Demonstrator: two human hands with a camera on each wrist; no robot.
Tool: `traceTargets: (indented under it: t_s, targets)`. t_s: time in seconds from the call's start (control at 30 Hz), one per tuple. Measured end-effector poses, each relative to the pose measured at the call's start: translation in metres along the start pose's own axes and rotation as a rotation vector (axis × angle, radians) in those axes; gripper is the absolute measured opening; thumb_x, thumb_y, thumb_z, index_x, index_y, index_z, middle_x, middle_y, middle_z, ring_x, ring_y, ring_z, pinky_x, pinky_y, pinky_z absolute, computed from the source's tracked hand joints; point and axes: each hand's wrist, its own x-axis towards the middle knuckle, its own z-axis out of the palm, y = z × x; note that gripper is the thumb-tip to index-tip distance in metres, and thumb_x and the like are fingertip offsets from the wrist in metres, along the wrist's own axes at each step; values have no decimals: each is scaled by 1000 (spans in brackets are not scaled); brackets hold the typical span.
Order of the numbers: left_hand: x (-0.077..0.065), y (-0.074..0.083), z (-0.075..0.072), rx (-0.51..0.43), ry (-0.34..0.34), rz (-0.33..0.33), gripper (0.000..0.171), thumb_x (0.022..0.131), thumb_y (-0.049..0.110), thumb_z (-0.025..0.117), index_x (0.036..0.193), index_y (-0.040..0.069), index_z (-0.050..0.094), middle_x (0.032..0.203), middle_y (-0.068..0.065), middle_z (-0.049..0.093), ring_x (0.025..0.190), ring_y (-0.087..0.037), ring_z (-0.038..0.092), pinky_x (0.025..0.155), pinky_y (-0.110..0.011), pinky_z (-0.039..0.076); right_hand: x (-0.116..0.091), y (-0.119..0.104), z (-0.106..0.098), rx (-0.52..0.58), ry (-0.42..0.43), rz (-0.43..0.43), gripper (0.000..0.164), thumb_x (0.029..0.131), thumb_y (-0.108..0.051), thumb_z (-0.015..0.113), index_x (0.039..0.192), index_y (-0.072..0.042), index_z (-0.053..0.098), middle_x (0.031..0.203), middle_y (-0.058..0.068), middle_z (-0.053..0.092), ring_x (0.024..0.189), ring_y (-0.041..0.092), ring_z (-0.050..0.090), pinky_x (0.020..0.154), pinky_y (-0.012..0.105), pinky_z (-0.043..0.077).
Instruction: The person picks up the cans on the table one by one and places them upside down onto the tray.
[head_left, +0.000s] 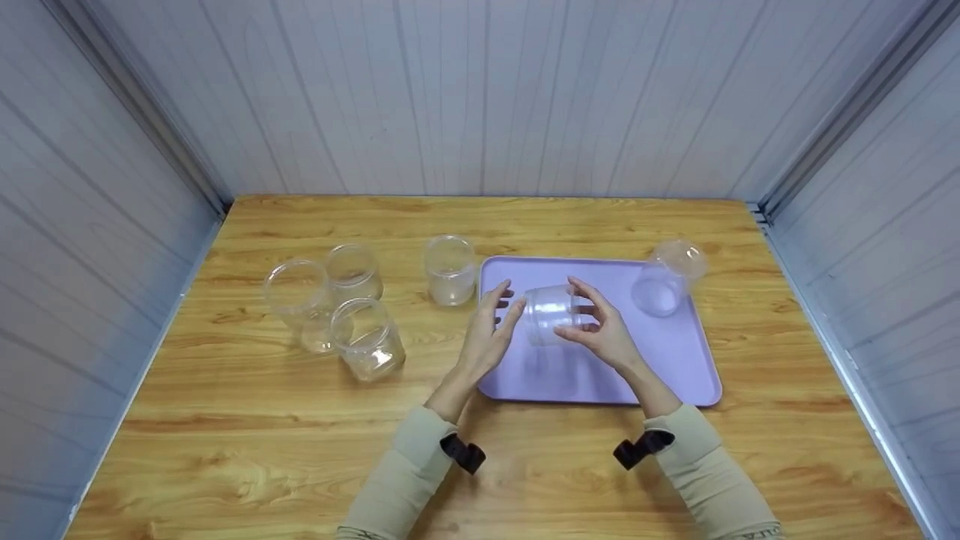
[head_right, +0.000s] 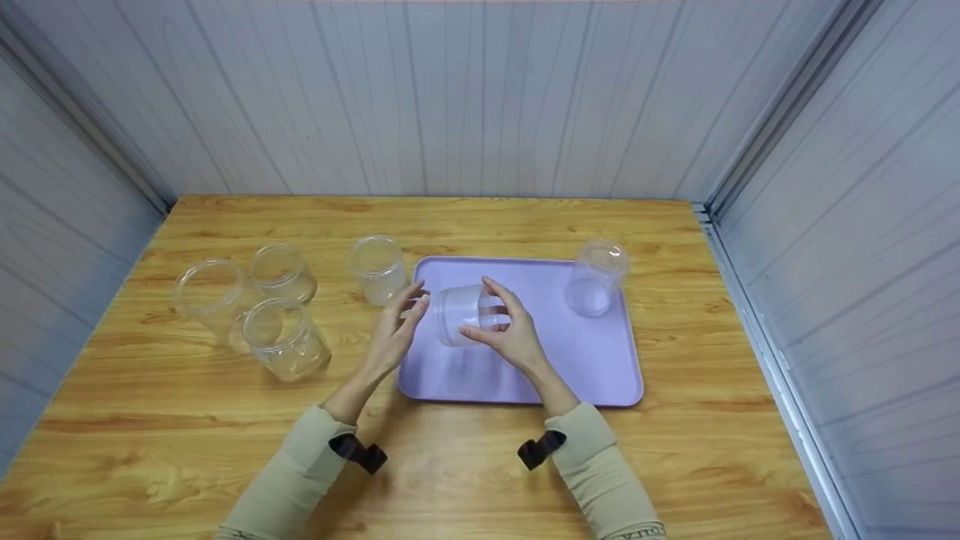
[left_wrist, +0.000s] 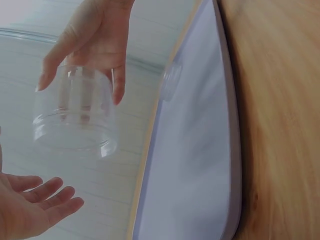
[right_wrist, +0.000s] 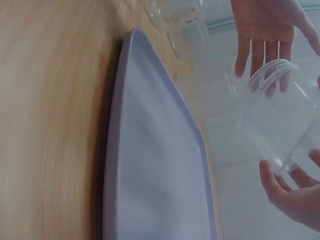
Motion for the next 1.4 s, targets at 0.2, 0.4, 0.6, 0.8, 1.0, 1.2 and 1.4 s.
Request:
traceTargets:
  t_s: [0.2, 0.4, 0.6, 0.8, 1.0, 1.2, 1.4]
  targets:
    - [7, -7, -7, 105, 27, 27, 47, 88, 29, 53, 123, -2, 47, 114, -16, 53, 100, -26, 51, 78, -37, 46, 3, -10, -1, -123, 39, 46, 72, 71, -5, 73, 134, -4, 37, 125, 18, 39, 100, 35, 46, 74, 34, 45]
    - [17, -15, -12, 196, 33, 46, 44, 86, 23, 57, 119, -6, 49, 112, -18, 53, 98, -31, 51, 84, -37, 43, 14, 4, -12, -243, 48, 64, 78, 69, -20, 76, 135, -11, 36, 129, 15, 36, 103, 34, 42, 76, 37, 42]
    - [29, -15, -18, 313, 17, 1, 48, 86, 25, 57, 121, -6, 46, 119, -19, 49, 110, -32, 46, 92, -36, 39, 28, 16, -21, -389, 70, 31, 81, 66, -25, 78, 135, -11, 38, 127, 15, 39, 102, 34, 42, 74, 42, 43]
    - [44, -8, -24, 477, 24, -3, 48, 85, 27, 59, 121, -3, 47, 118, -18, 49, 109, -30, 47, 91, -36, 40, 42, 20, -27, -496, 72, -7, 82, 65, -27, 79, 133, -5, 38, 126, 20, 39, 105, 37, 41, 83, 48, 39]
    - [59, 0, -28, 568, -13, -4, 47, 84, 26, 60, 118, -3, 48, 117, -19, 48, 107, -31, 47, 89, -37, 41, 56, 19, -33, -580, 76, -5, 83, 66, -29, 78, 135, -6, 36, 130, 21, 35, 118, 37, 33, 96, 50, 28]
    - [72, 2, -32, 624, -60, -24, 48, 84, 25, 60, 117, -6, 47, 118, -19, 45, 109, -30, 44, 92, -35, 39, 67, 18, -38, -648, 69, 27, 83, 67, -28, 77, 135, -5, 35, 130, 23, 34, 119, 38, 31, 95, 53, 28]
    - [81, -1, -38, 697, -91, -39, 53, 83, 26, 61, 120, -8, 45, 118, -21, 43, 110, -31, 43, 91, -33, 39, 75, 17, -43, -680, 51, 69, 82, 68, -27, 76, 136, -5, 34, 129, 22, 34, 119, 41, 28, 93, 54, 29]
